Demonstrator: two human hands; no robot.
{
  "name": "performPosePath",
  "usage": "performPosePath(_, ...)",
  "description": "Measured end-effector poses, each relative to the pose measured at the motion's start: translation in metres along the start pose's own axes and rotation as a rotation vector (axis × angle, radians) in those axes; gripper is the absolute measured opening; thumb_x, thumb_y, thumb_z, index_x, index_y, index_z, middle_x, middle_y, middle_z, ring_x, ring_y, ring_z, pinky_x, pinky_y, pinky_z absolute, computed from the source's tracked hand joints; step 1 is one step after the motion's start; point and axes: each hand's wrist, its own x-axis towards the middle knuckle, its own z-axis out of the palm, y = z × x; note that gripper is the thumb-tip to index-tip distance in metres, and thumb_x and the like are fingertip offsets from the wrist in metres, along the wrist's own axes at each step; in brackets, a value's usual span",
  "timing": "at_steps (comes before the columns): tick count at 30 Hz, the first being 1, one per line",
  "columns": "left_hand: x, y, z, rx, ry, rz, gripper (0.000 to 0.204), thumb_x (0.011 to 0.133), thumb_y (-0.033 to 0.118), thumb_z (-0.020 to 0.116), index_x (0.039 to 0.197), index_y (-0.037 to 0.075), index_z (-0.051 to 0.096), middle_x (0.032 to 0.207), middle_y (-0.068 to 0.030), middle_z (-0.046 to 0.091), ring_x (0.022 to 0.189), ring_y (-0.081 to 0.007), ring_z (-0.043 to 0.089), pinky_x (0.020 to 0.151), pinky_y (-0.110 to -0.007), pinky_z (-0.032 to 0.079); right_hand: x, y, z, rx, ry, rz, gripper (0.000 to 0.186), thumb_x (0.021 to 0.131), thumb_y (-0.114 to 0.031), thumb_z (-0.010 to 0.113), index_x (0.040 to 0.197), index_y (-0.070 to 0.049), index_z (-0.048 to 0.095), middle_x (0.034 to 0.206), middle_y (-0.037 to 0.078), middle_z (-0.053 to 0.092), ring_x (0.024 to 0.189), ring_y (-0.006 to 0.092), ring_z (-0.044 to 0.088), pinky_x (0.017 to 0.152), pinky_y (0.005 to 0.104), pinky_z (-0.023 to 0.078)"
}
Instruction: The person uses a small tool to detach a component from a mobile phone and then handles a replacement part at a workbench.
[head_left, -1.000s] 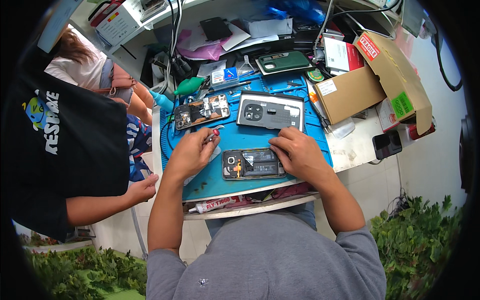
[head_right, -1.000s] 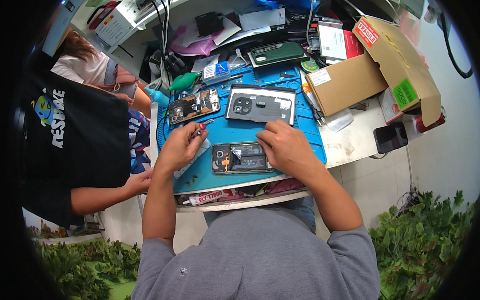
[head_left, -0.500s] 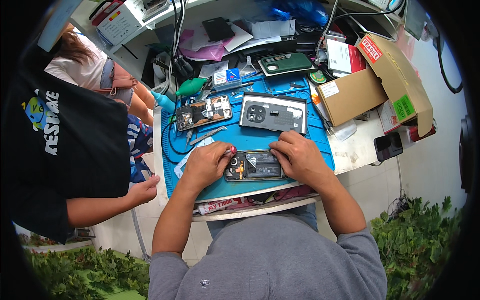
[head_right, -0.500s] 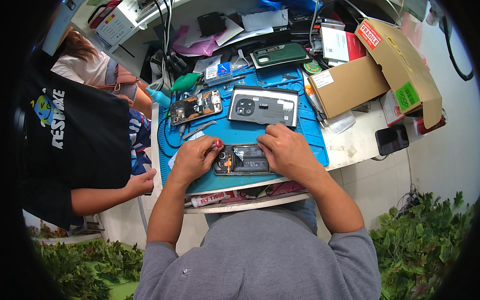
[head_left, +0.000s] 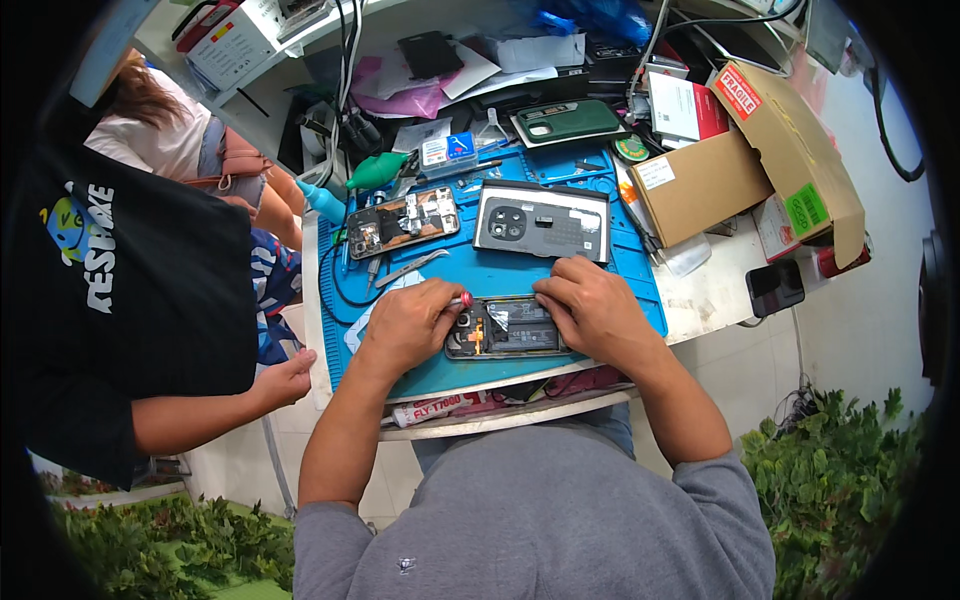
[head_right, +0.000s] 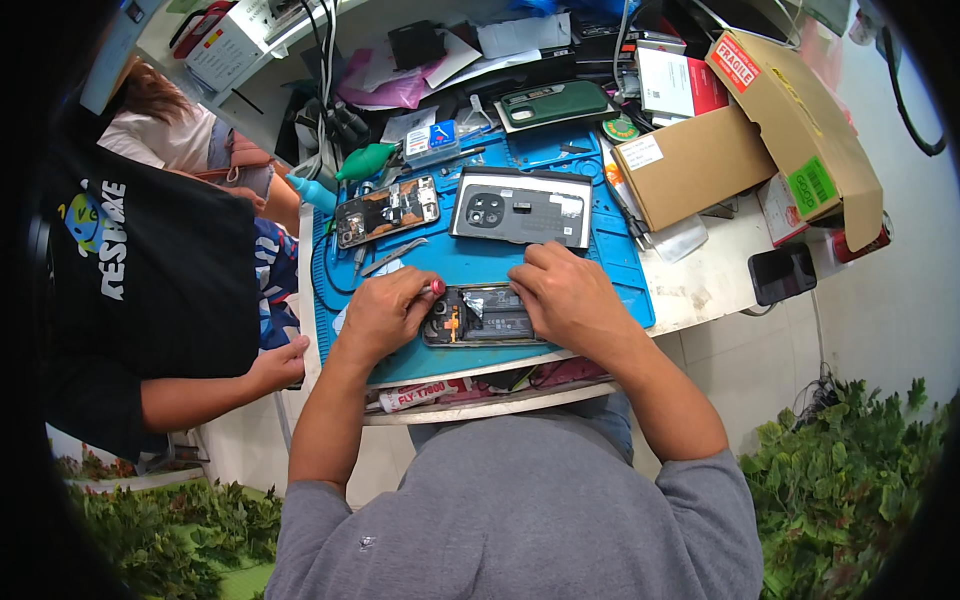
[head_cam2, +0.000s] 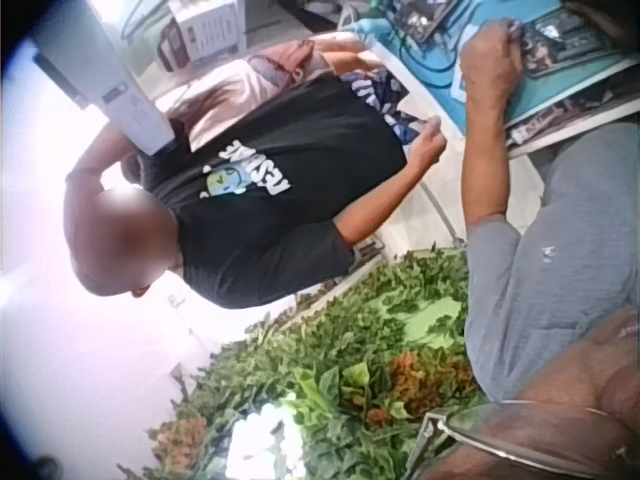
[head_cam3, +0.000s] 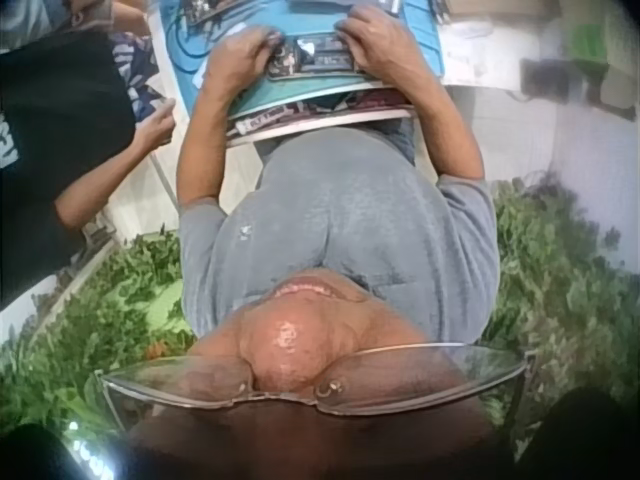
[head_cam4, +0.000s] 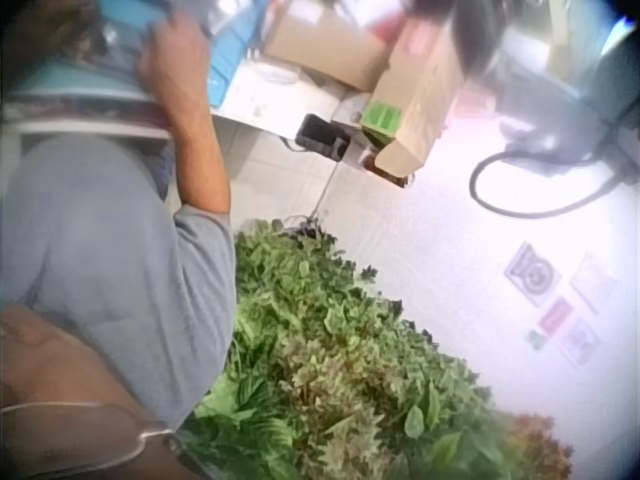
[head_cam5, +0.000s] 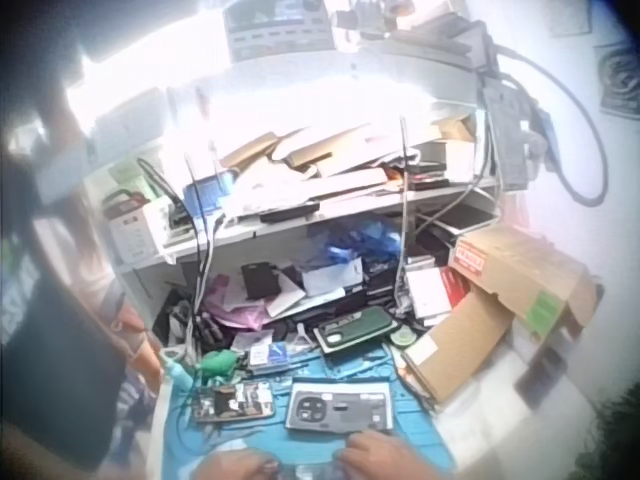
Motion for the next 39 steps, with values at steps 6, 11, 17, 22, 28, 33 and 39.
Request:
performPosePath(6, 0.001, 0.001, -0.004, 0.057, -0.046, 0.006, 0.01, 0.099, 0.012, 0.078, 0.109, 0.011, 0.076, 0.092, -0.0089, 0.075, 0.08, -0.0315, 0.075, 0.068, -0.042, 0.058, 0.0, 0.002, 0.002, 0.012, 0.016, -0.01, 0.011, 0.096, -0.011, 0.078, 0.103, -0.003, 0.079, 0.095, 0.01, 0.067, 0.095, 0.0309, 0.07, 0.077, 0.0444, 0.059)
performPosePath(11, 0.002, 0.001, -0.003, 0.025, -0.014, 0.012, 0.01, 0.098, 0.012, 0.08, 0.108, 0.009, 0.077, 0.092, -0.009, 0.076, 0.078, -0.0325, 0.073, 0.067, -0.042, 0.056, -0.001, 0.003, 0.003, 0.011, 0.02, -0.012, 0.011, 0.096, -0.012, 0.078, 0.103, -0.003, 0.079, 0.096, 0.01, 0.067, 0.095, 0.0309, 0.071, 0.077, 0.0446, 0.06)
performPosePath(17, -0.001, -0.007, -0.009, -0.236, -0.055, -0.182, 0.016, 0.103, 0.015, 0.079, 0.114, 0.005, 0.082, 0.084, -0.0089, 0.072, 0.071, -0.0196, 0.069, 0.065, -0.036, 0.053, -0.001, 0.001, 0.001, 0.01, 0.01, 0.01, 0.013, 0.095, -0.009, 0.079, 0.107, -0.004, 0.081, 0.096, 0.009, 0.069, 0.093, 0.0303, 0.07, 0.078, 0.043, 0.058)
performPosePath(22, -0.003, -0.007, -0.024, -0.418, 0.112, -0.234, 0.025, 0.114, 0.02, 0.068, 0.118, -0.002, 0.08, 0.088, -0.0048, 0.074, 0.073, -0.012, 0.065, 0.068, -0.031, 0.053, 0.0, -0.004, 0.0, 0.014, 0.008, 0.004, 0.013, 0.095, -0.009, 0.08, 0.107, -0.004, 0.081, 0.096, 0.009, 0.068, 0.093, 0.0301, 0.069, 0.078, 0.0428, 0.058)
performPosePath(28, -0.011, -0.021, -0.017, -0.83, 0.355, -0.248, 0.033, 0.12, 0.025, 0.059, 0.132, -0.002, 0.072, 0.115, -0.0104, 0.076, 0.09, -0.0162, 0.075, 0.079, -0.027, 0.06, 0.007, -0.019, -0.004, 0.016, -0.058, -0.099, 0.035, 0.092, -0.028, 0.086, 0.116, -0.003, 0.078, 0.11, 0.012, 0.069, 0.11, 0.0314, 0.065, 0.096, 0.0458, 0.055)
performPosePath(33, -0.008, -0.006, 0.003, -1.072, 0.484, -0.344, 0.057, 0.108, 0.009, 0.076, 0.159, -0.002, 0.05, 0.115, -0.0143, 0.079, 0.101, -0.0203, 0.079, 0.089, -0.032, 0.064, 0.003, -0.021, 0.006, 0.036, -0.131, -0.128, 0.073, 0.083, -0.047, 0.094, 0.137, -0.004, 0.071, 0.13, 0.014, 0.067, 0.125, 0.0342, 0.062, 0.111, 0.0505, 0.047)
performPosePath(39, -0.008, 0.007, 0.012, -1.043, 0.55, -0.396, 0.095, 0.107, 0.005, 0.075, 0.178, 0.013, 0.011, 0.112, -0.016, 0.078, 0.091, -0.0256, 0.082, 0.077, -0.036, 0.071, 0.004, -0.021, 0.01, 0.001, -0.19, -0.111, 0.076, 0.081, -0.048, 0.094, 0.139, -0.005, 0.07, 0.132, 0.013, 0.068, 0.128, 0.0331, 0.062, 0.116, 0.0495, 0.044)
